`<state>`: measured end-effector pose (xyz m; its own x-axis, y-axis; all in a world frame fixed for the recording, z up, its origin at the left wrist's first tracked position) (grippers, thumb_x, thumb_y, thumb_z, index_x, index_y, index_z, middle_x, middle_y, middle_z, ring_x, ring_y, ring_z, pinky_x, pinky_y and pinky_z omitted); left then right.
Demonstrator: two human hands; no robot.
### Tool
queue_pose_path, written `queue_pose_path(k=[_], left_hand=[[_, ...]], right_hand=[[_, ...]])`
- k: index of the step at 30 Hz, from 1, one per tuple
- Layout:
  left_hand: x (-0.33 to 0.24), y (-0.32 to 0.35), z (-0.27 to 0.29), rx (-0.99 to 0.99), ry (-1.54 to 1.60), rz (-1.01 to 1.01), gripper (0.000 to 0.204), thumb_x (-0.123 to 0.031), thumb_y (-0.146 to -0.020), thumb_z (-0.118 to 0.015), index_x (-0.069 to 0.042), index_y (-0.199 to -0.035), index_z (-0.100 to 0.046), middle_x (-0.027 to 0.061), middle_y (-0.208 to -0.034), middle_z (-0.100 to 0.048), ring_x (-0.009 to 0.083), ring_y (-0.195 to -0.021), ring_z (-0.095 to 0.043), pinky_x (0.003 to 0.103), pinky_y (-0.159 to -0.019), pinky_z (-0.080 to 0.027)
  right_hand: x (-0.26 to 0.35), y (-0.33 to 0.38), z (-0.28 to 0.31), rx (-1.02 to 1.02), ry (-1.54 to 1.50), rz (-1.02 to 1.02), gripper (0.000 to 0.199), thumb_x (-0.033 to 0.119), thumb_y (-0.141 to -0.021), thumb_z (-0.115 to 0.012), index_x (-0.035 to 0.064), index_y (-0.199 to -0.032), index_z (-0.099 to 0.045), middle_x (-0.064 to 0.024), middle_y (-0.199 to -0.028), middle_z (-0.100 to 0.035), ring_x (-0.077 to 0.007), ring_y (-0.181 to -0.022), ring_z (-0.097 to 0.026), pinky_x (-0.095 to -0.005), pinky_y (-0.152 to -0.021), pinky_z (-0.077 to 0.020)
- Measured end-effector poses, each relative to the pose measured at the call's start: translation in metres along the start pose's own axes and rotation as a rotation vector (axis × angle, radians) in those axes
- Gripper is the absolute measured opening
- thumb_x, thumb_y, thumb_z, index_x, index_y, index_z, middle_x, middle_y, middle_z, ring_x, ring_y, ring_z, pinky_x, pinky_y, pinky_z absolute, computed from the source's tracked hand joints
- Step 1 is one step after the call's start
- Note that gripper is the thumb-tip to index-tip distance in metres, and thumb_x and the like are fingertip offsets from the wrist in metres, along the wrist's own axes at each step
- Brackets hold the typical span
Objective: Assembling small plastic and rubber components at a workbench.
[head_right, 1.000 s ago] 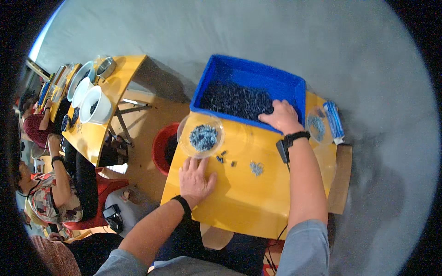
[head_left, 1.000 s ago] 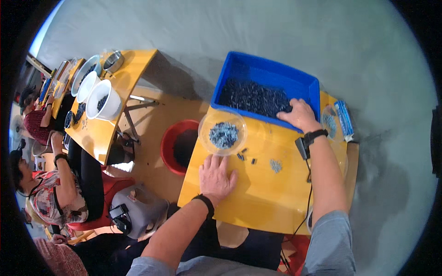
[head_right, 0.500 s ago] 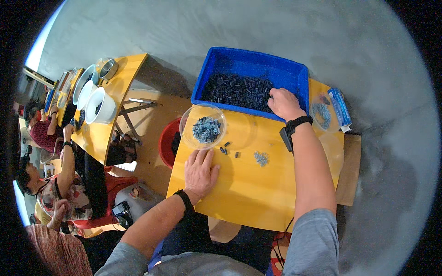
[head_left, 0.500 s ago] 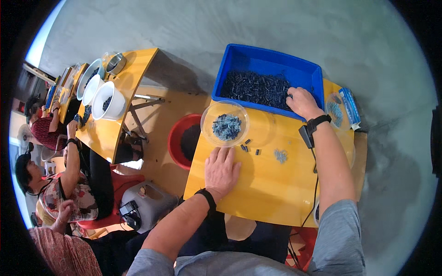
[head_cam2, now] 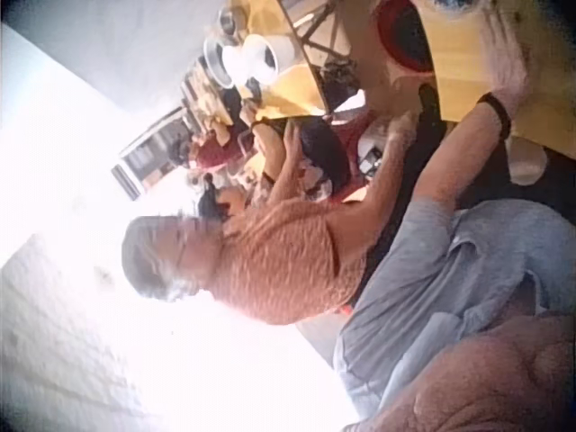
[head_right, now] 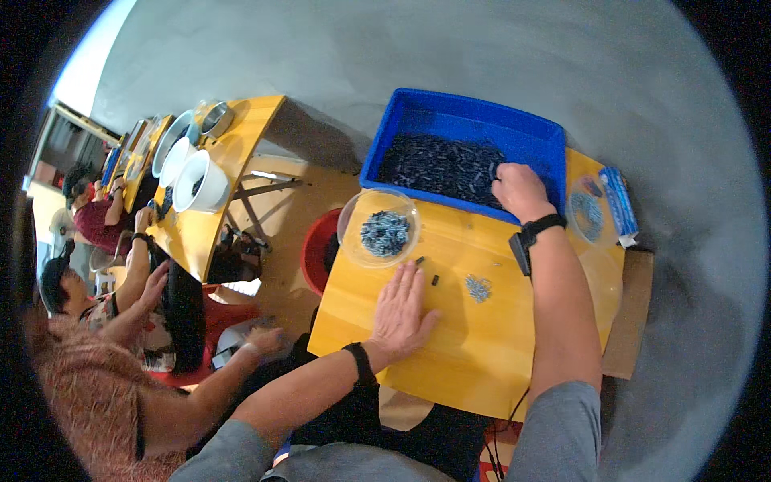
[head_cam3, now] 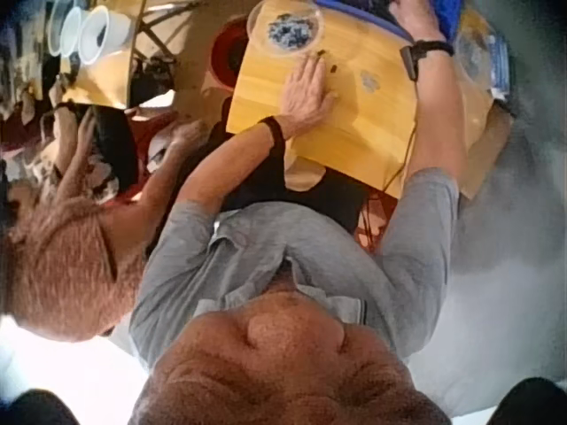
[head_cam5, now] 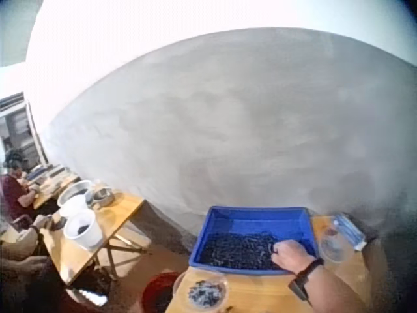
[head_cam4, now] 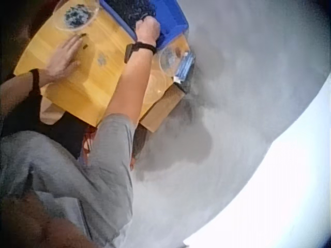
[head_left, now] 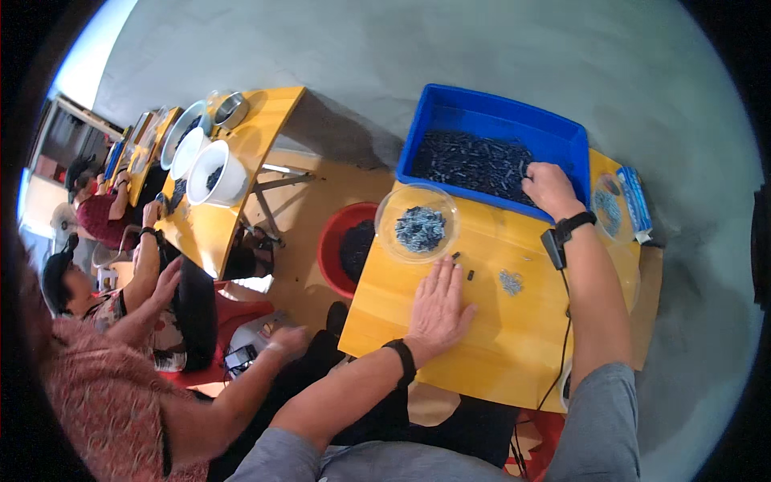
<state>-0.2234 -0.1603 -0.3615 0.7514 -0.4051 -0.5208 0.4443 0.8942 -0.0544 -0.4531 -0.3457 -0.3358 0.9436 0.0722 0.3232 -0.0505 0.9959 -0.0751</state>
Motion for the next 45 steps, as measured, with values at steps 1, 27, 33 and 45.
queue_pose_path(k=[1, 27, 33, 45], left_hand=[[0.0, -0.001, 0.001, -0.013, 0.005, 0.005, 0.071, -0.03, -0.085, -0.062, 0.009, -0.137, -0.033, 0.0294, -0.147, -0.029, 0.044, -0.137, -0.027, 0.052, -0.109, -0.025], [-0.009, -0.001, 0.021, -0.125, 0.16, 0.141, 0.081, -0.026, -0.073, -0.062, 0.009, -0.138, -0.031, 0.0291, -0.146, -0.029, 0.0436, -0.136, -0.027, 0.047, -0.113, -0.023], [-0.014, 0.001, 0.033, -0.117, 0.137, 0.135, 0.081, -0.024, -0.072, -0.063, 0.011, -0.137, -0.03, 0.0304, -0.144, -0.03, 0.0438, -0.135, -0.028, 0.047, -0.113, -0.023], [-0.014, 0.003, 0.027, -0.152, 0.107, 0.134, 0.087, -0.029, -0.073, -0.066, 0.013, -0.138, -0.027, 0.0313, -0.145, -0.028, 0.0439, -0.136, -0.025, 0.047, -0.113, -0.022]], right_hand=[[0.0, -0.002, -0.003, -0.003, -0.005, -0.015, 0.017, 0.016, -0.077, -0.057, -0.0003, -0.077, -0.063, -0.0245, -0.084, -0.064, -0.0434, -0.086, -0.061, -0.051, -0.078, -0.0492], [-0.045, 0.014, 0.016, -0.214, -1.311, -0.656, 0.013, 0.018, -0.089, -0.062, 0.0076, -0.088, -0.054, -0.0035, -0.074, -0.052, -0.0124, -0.052, -0.048, -0.0271, -0.041, -0.0398], [-0.066, 0.022, -0.003, -0.139, -1.642, -0.886, 0.017, 0.02, -0.09, -0.062, 0.0085, -0.09, -0.05, -0.0049, -0.074, -0.053, -0.0135, -0.053, -0.05, -0.0269, -0.042, -0.0409], [0.032, 0.075, 0.002, 0.031, -1.952, -0.694, 0.018, 0.022, -0.09, -0.063, 0.0078, -0.086, -0.052, -0.0039, -0.074, -0.055, -0.0115, -0.057, -0.053, -0.0228, -0.041, -0.0418]])
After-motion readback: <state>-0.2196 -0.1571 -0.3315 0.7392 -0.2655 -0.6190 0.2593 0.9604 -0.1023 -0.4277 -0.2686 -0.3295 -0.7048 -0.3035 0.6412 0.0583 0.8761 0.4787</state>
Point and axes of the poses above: each hand's wrist, its own y-axis away from the middle knuckle, its own z-axis out of the back of the hand, x = y × z, the point moved 8 cm from there along -y, towards the middle knuckle
